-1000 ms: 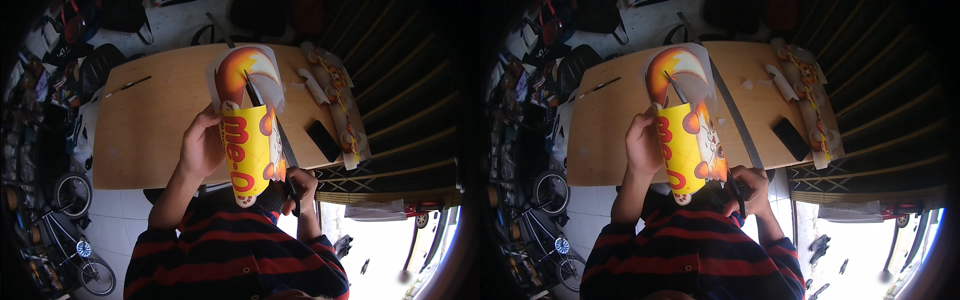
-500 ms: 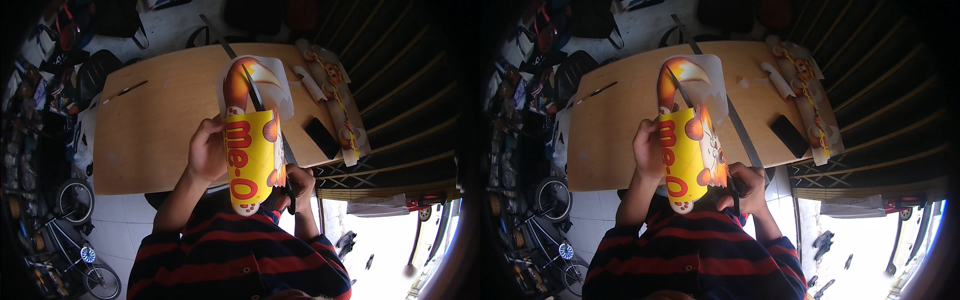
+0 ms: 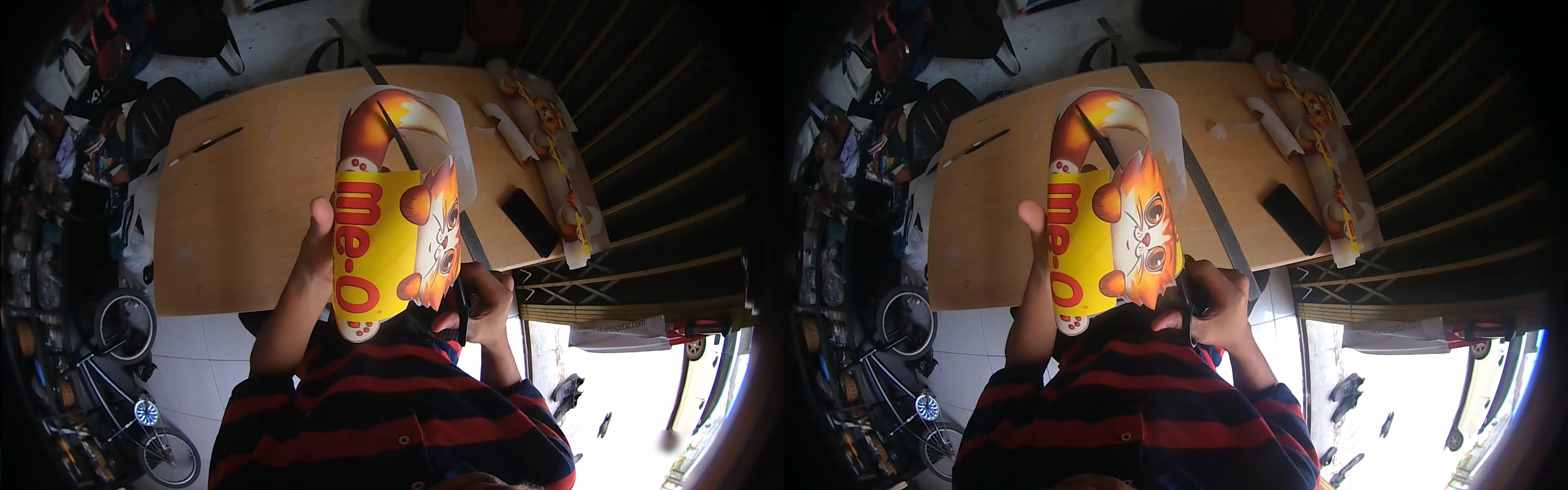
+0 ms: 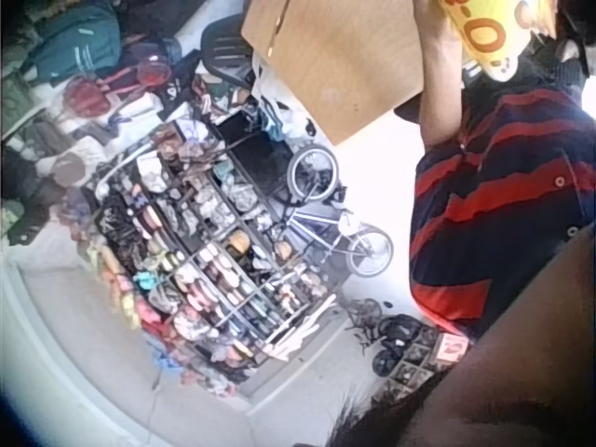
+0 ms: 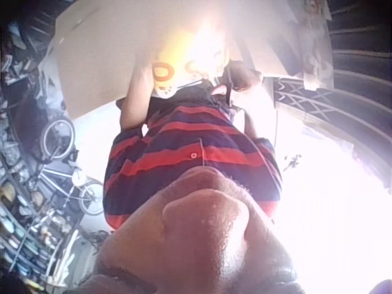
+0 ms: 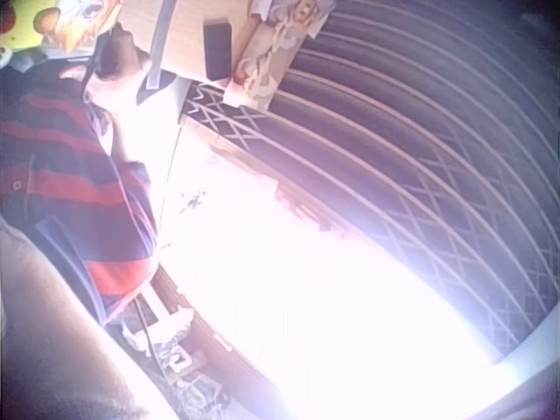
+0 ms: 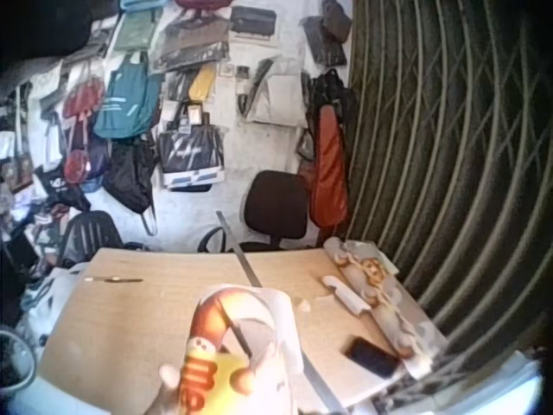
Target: The person cuts a printed paper advertisement featuring a cartoon cat using shears.
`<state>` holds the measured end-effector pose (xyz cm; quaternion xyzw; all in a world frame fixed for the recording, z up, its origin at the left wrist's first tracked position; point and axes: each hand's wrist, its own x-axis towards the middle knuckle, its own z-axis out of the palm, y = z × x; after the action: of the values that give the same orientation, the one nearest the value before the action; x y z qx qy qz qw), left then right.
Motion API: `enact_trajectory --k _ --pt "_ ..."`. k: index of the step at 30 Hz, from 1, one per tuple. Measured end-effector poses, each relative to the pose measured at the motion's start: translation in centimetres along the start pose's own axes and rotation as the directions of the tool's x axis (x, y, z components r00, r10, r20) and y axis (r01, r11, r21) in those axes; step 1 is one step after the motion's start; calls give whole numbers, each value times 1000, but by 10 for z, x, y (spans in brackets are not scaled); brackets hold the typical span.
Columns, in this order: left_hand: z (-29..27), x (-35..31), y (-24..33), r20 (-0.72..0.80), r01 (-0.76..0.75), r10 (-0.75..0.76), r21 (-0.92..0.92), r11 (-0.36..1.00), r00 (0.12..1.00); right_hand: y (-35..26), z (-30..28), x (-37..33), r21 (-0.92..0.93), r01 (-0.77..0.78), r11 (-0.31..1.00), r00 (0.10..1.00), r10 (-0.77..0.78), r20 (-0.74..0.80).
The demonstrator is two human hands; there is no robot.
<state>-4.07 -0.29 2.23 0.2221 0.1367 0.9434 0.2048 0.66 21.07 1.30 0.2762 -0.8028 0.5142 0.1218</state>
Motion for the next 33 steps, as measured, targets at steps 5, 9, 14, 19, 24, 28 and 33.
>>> enact_trajectory --k 5,9,14,19,24,28,33 --pt "6 0 4 -75 115 -101 224 968 992 1 10 0 12 -10 1000 999 11 -41" --pt "6 -1 4 -11 50 -50 28 998 999 4 9 -2 -6 -44 999 998 43 -44" --pt "-9 -13 18 -67 45 -30 224 973 997 6 0 2 359 -170 918 985 148 89" --pt "19 -1 46 -107 213 -185 588 780 977 19 -8 -6 635 -162 756 985 86 149" --pt "32 -12 64 -188 234 -143 849 474 972 23 0 -13 631 -36 775 997 -20 80" --pt "47 -15 72 -245 259 -83 911 321 966 24 2 -13 582 -22 813 996 -33 84" --pt "45 -21 68 -138 99 60 898 429 989 20 6 -9 597 -28 802 996 -28 86"
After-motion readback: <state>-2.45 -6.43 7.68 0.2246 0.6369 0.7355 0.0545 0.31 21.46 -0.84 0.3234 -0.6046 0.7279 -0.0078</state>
